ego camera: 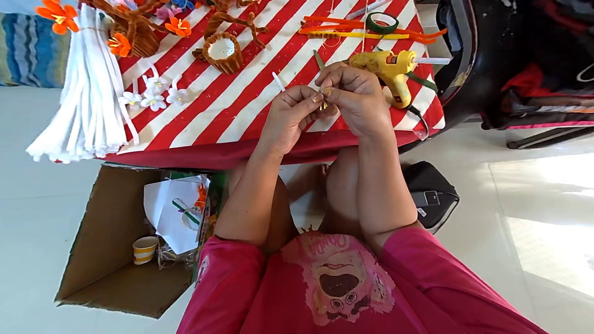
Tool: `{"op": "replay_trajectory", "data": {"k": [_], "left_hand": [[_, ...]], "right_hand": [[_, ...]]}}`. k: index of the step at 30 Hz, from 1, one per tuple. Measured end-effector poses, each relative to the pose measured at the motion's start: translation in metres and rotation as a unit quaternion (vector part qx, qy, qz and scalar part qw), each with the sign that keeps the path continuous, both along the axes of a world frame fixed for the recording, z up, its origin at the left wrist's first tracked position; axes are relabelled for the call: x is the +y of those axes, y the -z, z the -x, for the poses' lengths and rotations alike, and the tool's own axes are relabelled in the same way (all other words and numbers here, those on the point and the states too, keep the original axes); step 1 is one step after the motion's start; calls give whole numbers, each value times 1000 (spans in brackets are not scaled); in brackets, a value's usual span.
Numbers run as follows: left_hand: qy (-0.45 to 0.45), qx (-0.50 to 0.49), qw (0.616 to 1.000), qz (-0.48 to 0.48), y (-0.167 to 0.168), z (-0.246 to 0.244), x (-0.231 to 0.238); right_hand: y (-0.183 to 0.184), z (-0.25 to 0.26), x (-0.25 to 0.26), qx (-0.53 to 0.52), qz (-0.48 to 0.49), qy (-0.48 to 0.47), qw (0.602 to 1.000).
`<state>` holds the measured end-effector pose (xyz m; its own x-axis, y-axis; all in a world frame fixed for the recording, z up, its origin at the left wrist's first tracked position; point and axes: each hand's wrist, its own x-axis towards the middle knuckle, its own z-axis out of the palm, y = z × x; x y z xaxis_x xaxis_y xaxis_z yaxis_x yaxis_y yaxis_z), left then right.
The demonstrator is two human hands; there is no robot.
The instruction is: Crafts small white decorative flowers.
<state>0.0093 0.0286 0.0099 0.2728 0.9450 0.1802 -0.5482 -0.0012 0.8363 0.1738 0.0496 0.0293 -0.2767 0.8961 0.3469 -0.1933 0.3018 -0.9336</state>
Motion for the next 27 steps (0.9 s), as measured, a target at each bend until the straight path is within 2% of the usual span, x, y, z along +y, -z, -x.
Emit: {"op": "replay_trajectory", "data": {"k": [5, 13, 16, 21, 24, 27], "left_hand": [[-14, 1, 1000, 1, 0, 1, 0], [-62, 25, 996, -65, 4, -1, -1], [-48, 18, 996, -70, 2, 0, -2], [-7, -33, 999, -27, -1, 0, -2], [-41, -50, 996, -58, 1, -4, -3], [-134, -1, 980, -145, 4, -9, -2]], "right_hand": [[1, 2, 0, 16, 3, -5, 1000], [1, 10, -3, 54, 10, -3, 998], [2, 12, -3, 82, 23, 2, 996], [3, 13, -3, 113, 27, 5, 993], [2, 17, -4, 120, 29, 20, 992], [4, 22, -6, 135, 33, 25, 990]]}}
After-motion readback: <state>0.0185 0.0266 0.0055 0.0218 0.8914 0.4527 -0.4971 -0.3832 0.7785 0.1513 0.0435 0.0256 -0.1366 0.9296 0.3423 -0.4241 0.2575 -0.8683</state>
